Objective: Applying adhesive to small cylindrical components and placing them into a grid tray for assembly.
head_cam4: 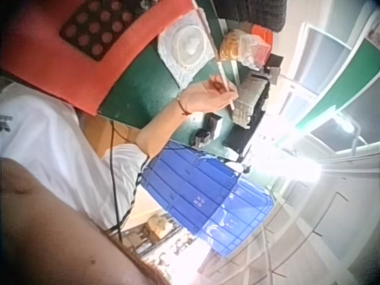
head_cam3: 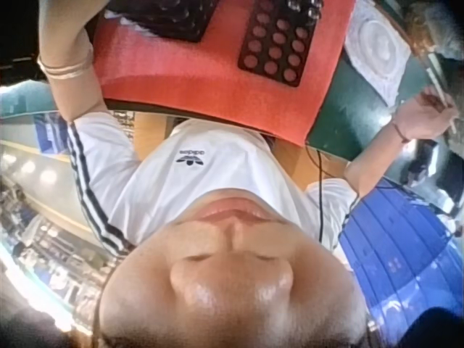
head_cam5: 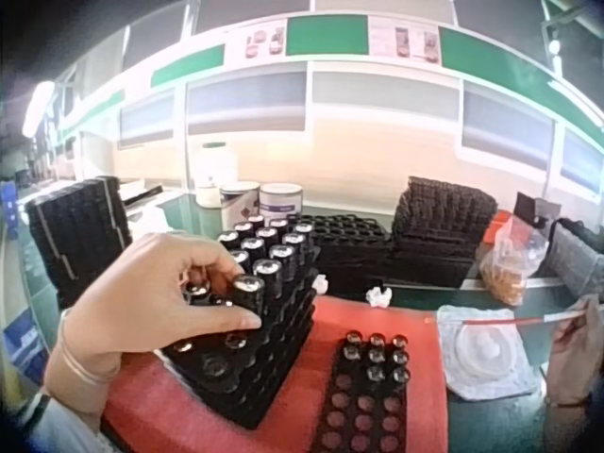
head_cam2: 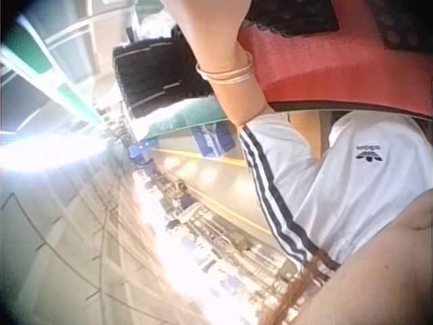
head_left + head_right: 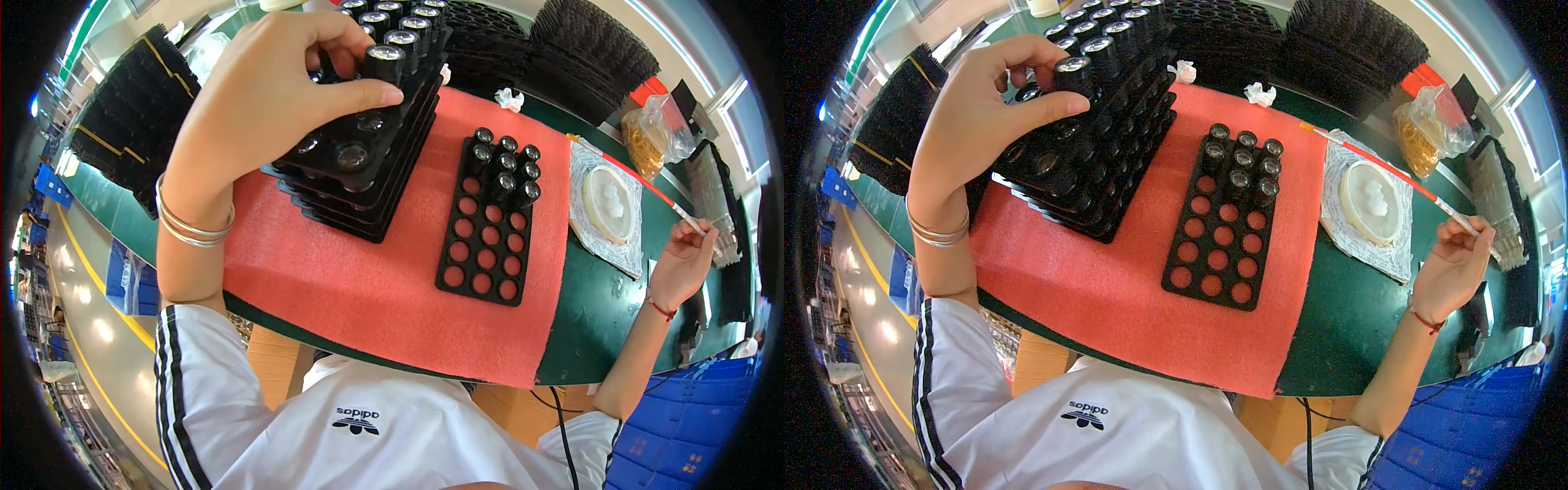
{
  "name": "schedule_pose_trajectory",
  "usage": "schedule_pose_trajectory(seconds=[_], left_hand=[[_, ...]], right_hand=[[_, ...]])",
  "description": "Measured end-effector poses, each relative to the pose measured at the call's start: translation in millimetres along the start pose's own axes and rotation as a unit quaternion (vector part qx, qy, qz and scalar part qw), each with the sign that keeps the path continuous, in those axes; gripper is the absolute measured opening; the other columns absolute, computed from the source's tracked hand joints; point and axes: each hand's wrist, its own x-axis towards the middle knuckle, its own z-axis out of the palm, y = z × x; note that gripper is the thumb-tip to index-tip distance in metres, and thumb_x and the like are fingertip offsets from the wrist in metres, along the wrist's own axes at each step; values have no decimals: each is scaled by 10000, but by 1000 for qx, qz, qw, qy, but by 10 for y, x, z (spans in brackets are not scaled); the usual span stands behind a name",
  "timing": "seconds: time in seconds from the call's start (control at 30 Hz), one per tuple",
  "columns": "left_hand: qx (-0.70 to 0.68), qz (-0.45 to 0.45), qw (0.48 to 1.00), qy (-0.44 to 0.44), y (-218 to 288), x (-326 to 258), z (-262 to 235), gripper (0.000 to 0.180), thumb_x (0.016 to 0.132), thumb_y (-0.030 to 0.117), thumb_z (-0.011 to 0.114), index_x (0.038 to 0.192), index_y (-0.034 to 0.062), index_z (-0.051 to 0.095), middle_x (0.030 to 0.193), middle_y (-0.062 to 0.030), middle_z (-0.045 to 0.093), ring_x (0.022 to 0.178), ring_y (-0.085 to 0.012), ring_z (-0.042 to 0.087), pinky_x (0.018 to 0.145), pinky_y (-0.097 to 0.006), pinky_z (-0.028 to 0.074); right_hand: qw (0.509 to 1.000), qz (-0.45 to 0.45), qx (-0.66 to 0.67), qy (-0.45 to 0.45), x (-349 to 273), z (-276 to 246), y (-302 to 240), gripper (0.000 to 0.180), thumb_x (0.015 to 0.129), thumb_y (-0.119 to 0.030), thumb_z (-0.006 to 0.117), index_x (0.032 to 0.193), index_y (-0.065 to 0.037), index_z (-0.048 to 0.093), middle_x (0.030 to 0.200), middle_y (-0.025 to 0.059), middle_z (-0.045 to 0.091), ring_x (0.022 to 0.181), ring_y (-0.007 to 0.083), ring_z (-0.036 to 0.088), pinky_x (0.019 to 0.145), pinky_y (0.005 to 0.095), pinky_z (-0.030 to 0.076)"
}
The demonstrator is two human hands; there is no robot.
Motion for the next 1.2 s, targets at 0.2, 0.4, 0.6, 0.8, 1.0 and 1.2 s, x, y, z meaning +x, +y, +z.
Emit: schedule_pose_trajectory(seconds=[0.2,0.4,0.6,0.8,1.0,1.2], left_hand=[[-12,38,999,8,-126,-10,38,323,637,214,720,830,2,570,651,23,459,620,-80,372,577,-220,322],[6,-2,1000,-20,-82,-5,26,303,660,214,703,819,-1,560,659,21,454,623,-79,378,574,-219,325],[34,20,999,-8,-48,-11,21,269,673,193,685,830,9,567,642,-1,473,624,-87,394,579,-226,336],[65,-1,995,79,234,-214,-61,233,670,116,678,868,26,595,683,-15,522,630,-83,421,599,-204,359],[69,96,976,182,594,-398,83,162,641,45,632,793,12,585,714,-25,526,634,-99,437,566,-209,356],[-94,267,956,-82,632,-593,632,403,615,207,704,913,0,530,926,-180,513,793,-273,531,669,-339,442]], right_hand=[[999,-11,-29,6,-22,24,-7,285,890,-245,418,873,20,522,736,90,550,680,134,473,643,257,377],[998,-16,-53,1,-12,7,11,288,886,-250,417,885,18,523,747,84,544,690,135,478,650,259,375],[996,-28,-80,7,-26,8,-4,291,887,-244,409,891,24,521,748,87,542,692,137,484,648,260,377],[990,-84,-112,2,-40,35,16,290,886,-225,402,900,40,519,758,106,553,696,157,507,641,275,394],[970,-150,-192,-12,-105,13,2,306,899,-206,372,879,54,531,841,139,572,669,171,532,623,290,415],[947,-211,-242,6,-94,170,-5,322,909,-210,353,861,54,531,838,139,572,638,164,529,596,280,425]])
